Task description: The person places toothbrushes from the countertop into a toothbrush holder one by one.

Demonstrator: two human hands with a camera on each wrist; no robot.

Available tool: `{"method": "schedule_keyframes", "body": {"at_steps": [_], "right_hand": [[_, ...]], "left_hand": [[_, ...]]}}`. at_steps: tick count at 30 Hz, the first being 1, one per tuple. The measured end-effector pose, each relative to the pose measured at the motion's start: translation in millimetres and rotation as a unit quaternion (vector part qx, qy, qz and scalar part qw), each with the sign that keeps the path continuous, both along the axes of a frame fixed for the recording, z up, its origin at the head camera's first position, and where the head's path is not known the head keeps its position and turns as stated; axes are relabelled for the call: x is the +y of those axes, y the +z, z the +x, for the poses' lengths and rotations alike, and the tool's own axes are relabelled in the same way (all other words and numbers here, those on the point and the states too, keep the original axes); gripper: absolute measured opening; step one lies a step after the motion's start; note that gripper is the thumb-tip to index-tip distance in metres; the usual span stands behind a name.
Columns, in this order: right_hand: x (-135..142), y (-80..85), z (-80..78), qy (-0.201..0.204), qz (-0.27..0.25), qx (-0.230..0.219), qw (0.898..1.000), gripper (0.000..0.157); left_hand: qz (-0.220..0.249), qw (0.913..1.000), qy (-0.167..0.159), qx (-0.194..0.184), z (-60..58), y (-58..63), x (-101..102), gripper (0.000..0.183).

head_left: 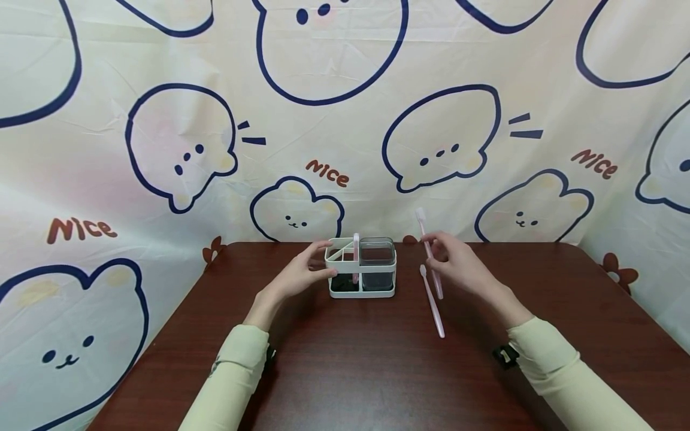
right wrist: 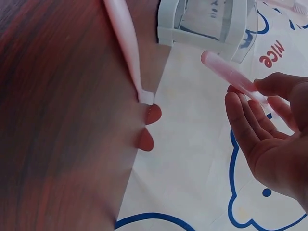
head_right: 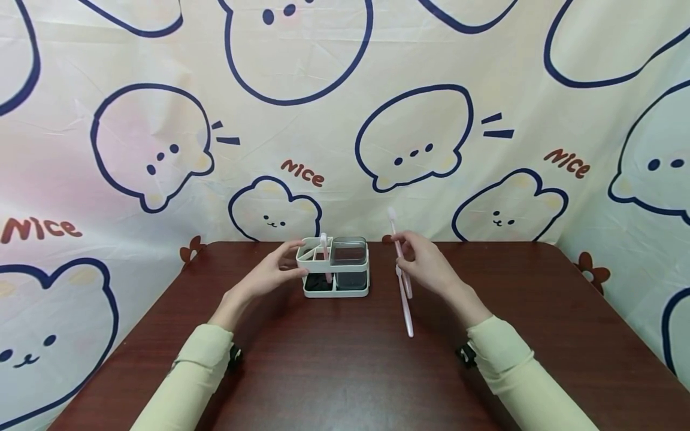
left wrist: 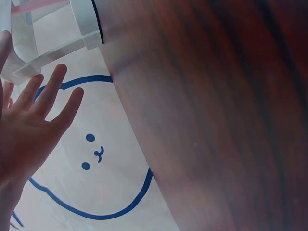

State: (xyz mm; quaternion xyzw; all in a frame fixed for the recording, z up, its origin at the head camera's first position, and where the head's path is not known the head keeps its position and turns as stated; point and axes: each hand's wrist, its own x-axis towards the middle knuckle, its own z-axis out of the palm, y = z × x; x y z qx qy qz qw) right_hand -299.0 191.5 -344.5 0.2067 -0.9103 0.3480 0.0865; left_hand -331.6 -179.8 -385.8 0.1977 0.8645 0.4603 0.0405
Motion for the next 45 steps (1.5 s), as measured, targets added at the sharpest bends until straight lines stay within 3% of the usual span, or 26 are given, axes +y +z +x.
{"method": "schedule_keyframes", "body": {"at_steps": [9, 34, 45], "right_hand": [[-8, 6.2, -2.7, 0.016, -0.017, 0.022, 0.999, 0.043], [-35, 27.9, -0.2, 0.021, -0.040, 0.037, 0.998, 0.044], [-49, 35.0, 0.0, 0.012, -0.073, 0.068, 0.995, 0.046]], "left_hand": [[-0.001, 1.0000, -0.002, 0.004, 0.2, -0.5, 1, 0.070], [0.002, 1.0000, 0.001, -0.004, 1.1, 0.3, 1, 0.070], [0.005, 1.0000, 0.001, -0.007, 0.5, 0.9, 1, 0.070]]}}
